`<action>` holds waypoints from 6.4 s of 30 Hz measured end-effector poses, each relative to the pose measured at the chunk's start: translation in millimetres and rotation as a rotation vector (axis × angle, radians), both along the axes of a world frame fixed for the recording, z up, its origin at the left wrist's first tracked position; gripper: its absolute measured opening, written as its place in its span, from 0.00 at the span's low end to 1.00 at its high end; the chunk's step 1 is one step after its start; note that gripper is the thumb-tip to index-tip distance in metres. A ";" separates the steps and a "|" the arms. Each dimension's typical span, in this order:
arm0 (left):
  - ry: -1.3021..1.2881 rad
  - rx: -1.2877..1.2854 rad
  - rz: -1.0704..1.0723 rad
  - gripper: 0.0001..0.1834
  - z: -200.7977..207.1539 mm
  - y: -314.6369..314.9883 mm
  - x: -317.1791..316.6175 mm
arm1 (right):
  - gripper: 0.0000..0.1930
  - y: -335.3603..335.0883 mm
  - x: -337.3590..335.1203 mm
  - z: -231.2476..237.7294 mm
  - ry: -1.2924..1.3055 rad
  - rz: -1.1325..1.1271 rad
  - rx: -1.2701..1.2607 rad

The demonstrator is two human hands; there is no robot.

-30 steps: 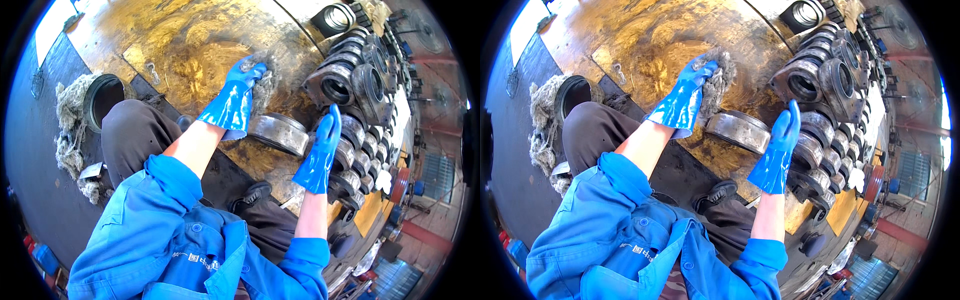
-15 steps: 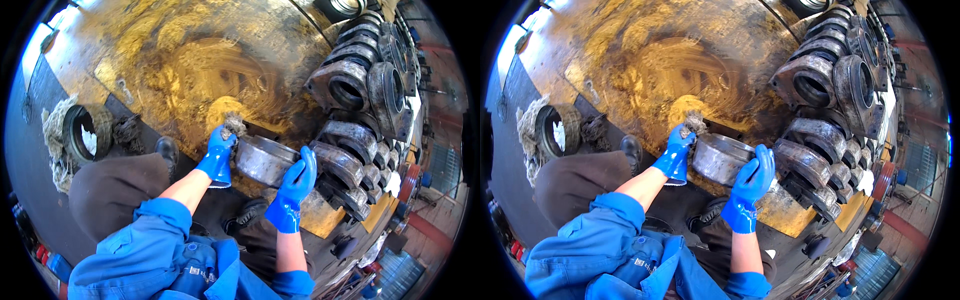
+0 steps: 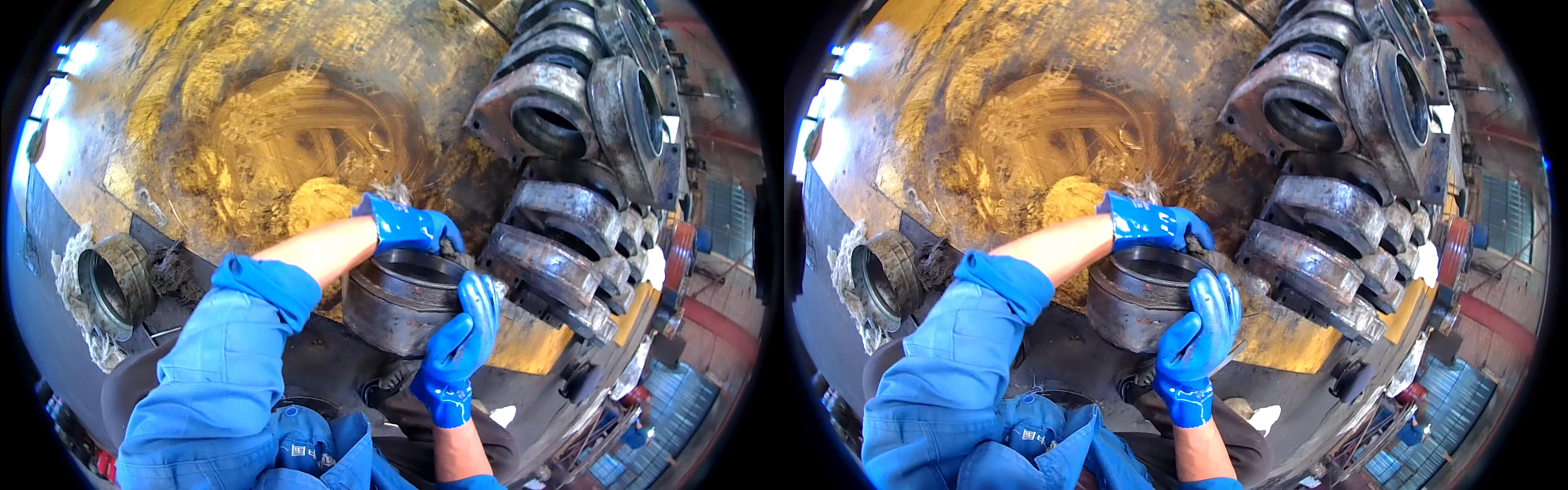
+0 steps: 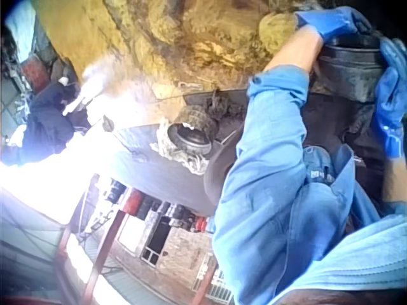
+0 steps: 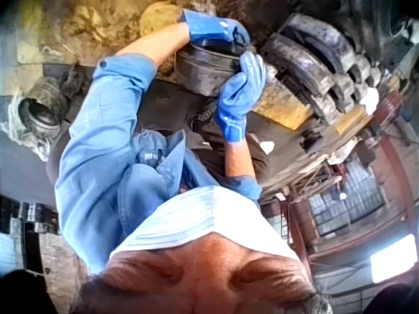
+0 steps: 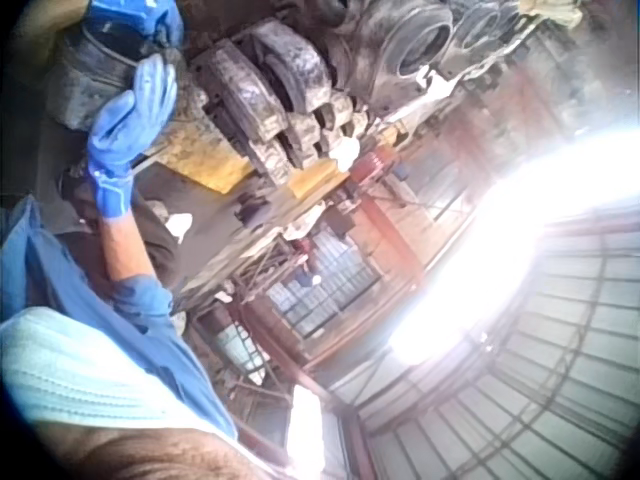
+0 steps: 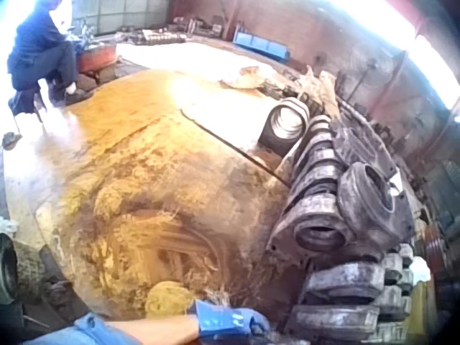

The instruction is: The person cleans various metal parts and components on a workshop floor using a wire brush and a cloth.

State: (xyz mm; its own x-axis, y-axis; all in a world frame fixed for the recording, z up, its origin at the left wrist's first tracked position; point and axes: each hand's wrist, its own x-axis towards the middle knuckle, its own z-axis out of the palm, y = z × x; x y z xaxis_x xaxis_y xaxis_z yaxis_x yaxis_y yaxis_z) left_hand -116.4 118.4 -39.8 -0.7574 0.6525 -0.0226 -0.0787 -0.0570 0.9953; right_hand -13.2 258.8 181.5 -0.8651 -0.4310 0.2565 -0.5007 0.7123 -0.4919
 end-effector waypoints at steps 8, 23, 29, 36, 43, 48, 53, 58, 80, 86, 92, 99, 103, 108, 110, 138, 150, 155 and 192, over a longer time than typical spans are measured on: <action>-0.215 -0.362 -0.142 0.32 23.5 -73.1 15.0 | 0.23 -1.7 1.2 -3.1 -0.021 -0.056 -0.043; 0.096 -0.456 -0.156 0.31 -2.2 -38.4 18.5 | 0.20 -4.7 2.4 -2.6 0.009 -0.031 -0.017; -0.024 -0.486 -0.074 0.36 0.4 -104.6 59.0 | 0.21 -3.6 5.8 0.3 0.020 -0.011 -0.003; -0.245 -0.507 -0.069 0.34 19.3 -103.9 54.4 | 0.17 -3.1 2.1 -0.4 0.121 0.023 -0.041; -0.441 -0.531 -0.063 0.33 57.9 -134.2 70.6 | 0.11 -1.3 0.1 -4.9 0.219 0.033 -0.153; -0.491 -0.545 -0.003 0.32 109.8 -139.3 85.9 | 0.10 3.1 2.2 -2.0 0.276 -0.004 -0.175; -0.580 -0.225 0.291 0.30 182.5 -130.4 115.5 | 0.09 3.1 7.4 0.1 0.327 -0.031 -0.225; -0.598 0.259 0.650 0.29 271.3 -85.9 123.4 | 0.13 8.3 9.3 17.4 0.086 -0.009 -0.308; -0.527 0.689 0.923 0.40 327.0 7.8 161.5 | 0.19 124.6 -21.7 25.6 -0.269 -0.477 -1.370; -0.539 0.518 1.002 0.32 211.5 -47.4 259.7 | 0.10 49.4 38.0 8.2 0.121 -0.300 -0.259; -0.898 0.630 1.193 0.39 230.5 11.2 295.7 | 0.17 -1.3 101.9 24.1 0.139 0.140 0.249; -0.556 0.451 1.031 0.39 229.6 -52.3 319.7 | 0.14 -46.5 157.7 45.8 -0.086 0.302 -0.696; -0.523 0.523 0.927 0.35 288.5 -11.2 295.9 | 0.25 -36.3 168.8 77.1 0.138 0.128 -0.594; -0.470 0.493 0.850 0.31 306.1 21.3 256.5 | 0.32 -11.4 127.1 75.6 -0.238 -0.191 -0.846; -0.314 0.323 0.790 0.31 285.6 26.7 232.2 | 0.29 4.7 90.1 55.3 -0.320 -0.215 -1.097; 0.513 -1.094 0.392 0.49 231.6 -29.9 19.6 | 0.22 103.8 27.3 -82.5 -0.123 -0.832 -1.217; 0.007 -0.696 0.325 0.43 181.4 -109.2 -92.4 | 0.20 -38.5 42.6 -108.8 -0.177 -0.590 -0.005; -0.009 -0.711 0.278 0.42 178.2 -97.1 -107.0 | 0.16 -68.0 87.7 -147.2 0.059 -0.350 -0.065; 0.090 -0.677 0.398 0.45 184.8 -86.7 -66.4 | 0.17 -146.1 132.4 -316.4 -1.562 -0.440 -2.395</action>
State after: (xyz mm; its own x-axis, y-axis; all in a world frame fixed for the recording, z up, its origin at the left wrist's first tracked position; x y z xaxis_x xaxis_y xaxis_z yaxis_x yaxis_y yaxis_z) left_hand -182.8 31.7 145.0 -0.9489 0.1978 -0.2458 -0.0977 0.5566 0.8250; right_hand 119.2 112.7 -134.9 -0.6951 -0.4647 -0.5484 0.4064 -0.8834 0.2334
